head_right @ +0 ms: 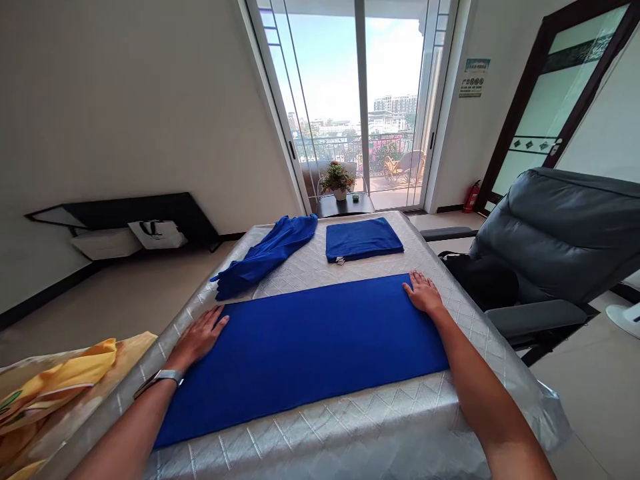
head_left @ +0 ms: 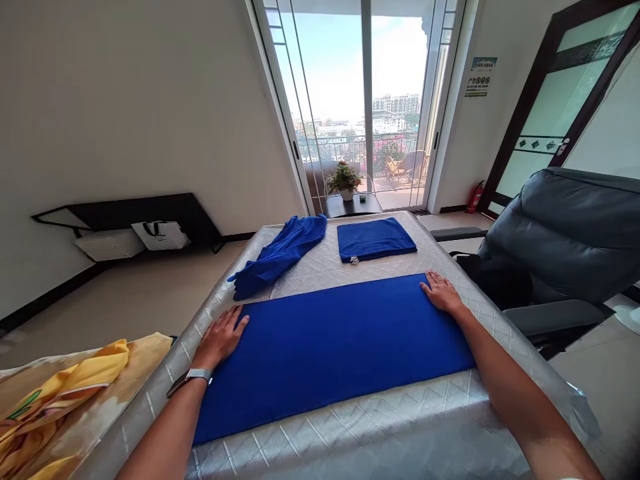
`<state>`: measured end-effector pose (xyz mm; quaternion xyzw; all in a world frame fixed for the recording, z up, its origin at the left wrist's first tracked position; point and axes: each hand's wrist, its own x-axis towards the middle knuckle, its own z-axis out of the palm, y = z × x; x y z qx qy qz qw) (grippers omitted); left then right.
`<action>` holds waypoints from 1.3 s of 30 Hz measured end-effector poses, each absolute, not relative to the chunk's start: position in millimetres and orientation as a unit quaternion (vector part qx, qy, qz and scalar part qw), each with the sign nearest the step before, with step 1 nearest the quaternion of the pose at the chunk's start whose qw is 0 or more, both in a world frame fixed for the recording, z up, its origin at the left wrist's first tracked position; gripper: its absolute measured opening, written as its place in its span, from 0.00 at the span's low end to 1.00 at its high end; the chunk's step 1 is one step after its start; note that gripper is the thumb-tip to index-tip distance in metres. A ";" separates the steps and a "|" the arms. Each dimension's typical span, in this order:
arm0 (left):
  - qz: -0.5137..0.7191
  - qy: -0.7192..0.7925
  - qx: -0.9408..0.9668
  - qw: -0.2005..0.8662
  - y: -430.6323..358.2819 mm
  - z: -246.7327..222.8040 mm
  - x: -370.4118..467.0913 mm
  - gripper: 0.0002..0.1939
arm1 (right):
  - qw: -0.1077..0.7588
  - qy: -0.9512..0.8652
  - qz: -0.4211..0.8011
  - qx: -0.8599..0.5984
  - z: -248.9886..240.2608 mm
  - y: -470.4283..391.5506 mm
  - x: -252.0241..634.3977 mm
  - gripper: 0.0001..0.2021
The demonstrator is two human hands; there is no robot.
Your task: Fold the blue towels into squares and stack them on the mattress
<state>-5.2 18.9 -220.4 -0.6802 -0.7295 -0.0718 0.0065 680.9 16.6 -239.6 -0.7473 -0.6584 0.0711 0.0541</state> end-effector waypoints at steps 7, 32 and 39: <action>-0.054 -0.731 -0.678 0.058 20.0 -212.6 1.9 0.36 | 0.057 -0.655 0.076 -0.750 -230.7 14.4 682.7 0.35; -0.115 -0.213 -0.969 -0.054 -133.0 -180.0 502.3 0.22 | 0.154 -0.600 0.131 -0.774 -218.5 33.8 701.9 0.27; -0.113 -0.264 -0.956 -0.056 -144.6 -202.3 561.1 0.18 | 0.142 -0.577 0.118 -0.795 -201.5 48.5 701.3 0.21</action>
